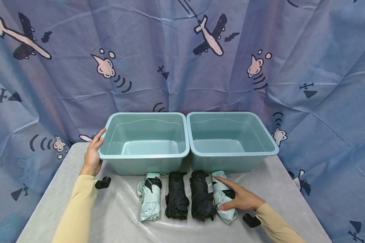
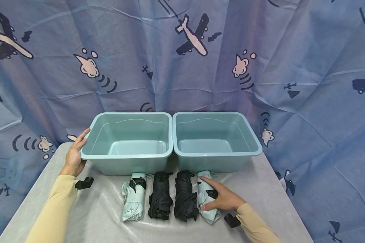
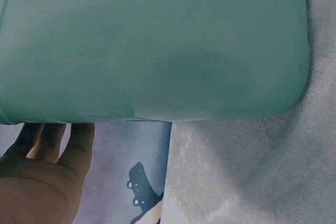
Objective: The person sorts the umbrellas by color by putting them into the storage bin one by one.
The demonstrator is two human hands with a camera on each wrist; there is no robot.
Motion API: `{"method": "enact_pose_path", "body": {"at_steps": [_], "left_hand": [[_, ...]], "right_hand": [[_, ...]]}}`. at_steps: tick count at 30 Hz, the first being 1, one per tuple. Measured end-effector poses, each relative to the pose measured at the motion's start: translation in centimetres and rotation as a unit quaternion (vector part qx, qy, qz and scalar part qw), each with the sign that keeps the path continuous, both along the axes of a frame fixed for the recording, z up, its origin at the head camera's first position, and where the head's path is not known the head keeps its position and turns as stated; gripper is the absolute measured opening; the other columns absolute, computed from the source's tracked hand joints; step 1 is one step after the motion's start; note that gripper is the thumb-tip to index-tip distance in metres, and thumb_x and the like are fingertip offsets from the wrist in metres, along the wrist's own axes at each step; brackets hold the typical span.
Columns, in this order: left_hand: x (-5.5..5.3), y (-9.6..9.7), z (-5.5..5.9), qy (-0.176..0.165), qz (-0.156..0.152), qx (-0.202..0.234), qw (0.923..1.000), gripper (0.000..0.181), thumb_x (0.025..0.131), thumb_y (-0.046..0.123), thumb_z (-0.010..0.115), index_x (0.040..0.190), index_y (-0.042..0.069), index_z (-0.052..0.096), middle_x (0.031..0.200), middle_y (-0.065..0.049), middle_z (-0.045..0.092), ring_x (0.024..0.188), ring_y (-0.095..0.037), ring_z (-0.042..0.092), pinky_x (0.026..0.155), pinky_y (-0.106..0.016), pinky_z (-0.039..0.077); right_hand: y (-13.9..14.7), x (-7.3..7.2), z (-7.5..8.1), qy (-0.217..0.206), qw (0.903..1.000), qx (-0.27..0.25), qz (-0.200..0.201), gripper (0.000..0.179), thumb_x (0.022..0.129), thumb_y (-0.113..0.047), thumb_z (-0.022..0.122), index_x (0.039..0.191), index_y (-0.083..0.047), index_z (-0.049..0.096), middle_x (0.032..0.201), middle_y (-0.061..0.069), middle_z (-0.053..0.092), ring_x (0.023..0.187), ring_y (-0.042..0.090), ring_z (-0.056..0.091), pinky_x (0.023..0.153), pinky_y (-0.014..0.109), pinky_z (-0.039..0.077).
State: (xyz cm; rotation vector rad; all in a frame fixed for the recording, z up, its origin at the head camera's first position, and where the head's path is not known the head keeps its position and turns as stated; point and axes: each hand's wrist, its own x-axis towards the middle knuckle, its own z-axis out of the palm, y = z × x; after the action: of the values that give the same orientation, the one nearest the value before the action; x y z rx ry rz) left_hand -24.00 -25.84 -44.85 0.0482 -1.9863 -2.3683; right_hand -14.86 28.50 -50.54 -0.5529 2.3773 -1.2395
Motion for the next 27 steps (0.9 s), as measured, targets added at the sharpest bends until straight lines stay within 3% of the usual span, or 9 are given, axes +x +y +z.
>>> {"method": "enact_pose_path", "body": {"at_steps": [8,16,22,27], "left_hand": [[0.0,0.1,0.0,-0.001,0.000,-0.004,1.0000,0.053,0.112,0.033,0.037,0.163,0.023,0.028,0.166,-0.009,0.018,0.127,-0.015,0.043,0.094,-0.022,0.045],[0.1,0.1,0.1,-0.004,0.001,0.002,1.0000,0.053,0.112,0.033,0.038,0.162,0.023,0.028,0.165,-0.009,0.020,0.123,-0.012,0.047,0.092,-0.022,0.046],[0.1,0.1,0.0,-0.005,0.001,0.003,1.0000,0.053,0.112,0.033,0.039,0.163,0.023,0.027,0.164,-0.010,0.021,0.116,-0.009,0.052,0.088,-0.021,0.048],[0.1,0.1,0.1,-0.010,0.005,-0.002,0.9999,0.053,0.111,0.034,0.039,0.162,0.024,0.028,0.165,-0.010,0.021,0.117,-0.009,0.051,0.088,-0.021,0.047]], "right_hand": [[-0.1,0.3,-0.2,-0.052,0.9972,-0.021,-0.048,0.104,0.075,-0.022,0.092,0.159,-0.017,0.032,0.162,0.025,0.022,0.146,0.051,0.017,0.108,0.073,0.022],[0.8,0.9,-0.4,-0.050,0.9913,-0.053,-0.110,0.100,0.073,-0.017,0.093,0.156,-0.023,0.038,0.163,0.023,0.020,0.143,0.056,0.016,0.103,0.078,0.021],[1.3,1.7,0.9,-0.061,0.9851,-0.094,-0.131,0.103,0.074,-0.011,0.092,0.158,-0.024,0.033,0.160,0.024,0.020,0.140,0.055,0.022,0.098,0.062,0.039],[1.4,2.7,2.6,-0.025,0.9851,-0.116,-0.124,0.101,0.078,-0.008,0.088,0.160,-0.024,0.030,0.161,0.021,0.020,0.137,0.052,0.027,0.097,0.058,0.038]]}}
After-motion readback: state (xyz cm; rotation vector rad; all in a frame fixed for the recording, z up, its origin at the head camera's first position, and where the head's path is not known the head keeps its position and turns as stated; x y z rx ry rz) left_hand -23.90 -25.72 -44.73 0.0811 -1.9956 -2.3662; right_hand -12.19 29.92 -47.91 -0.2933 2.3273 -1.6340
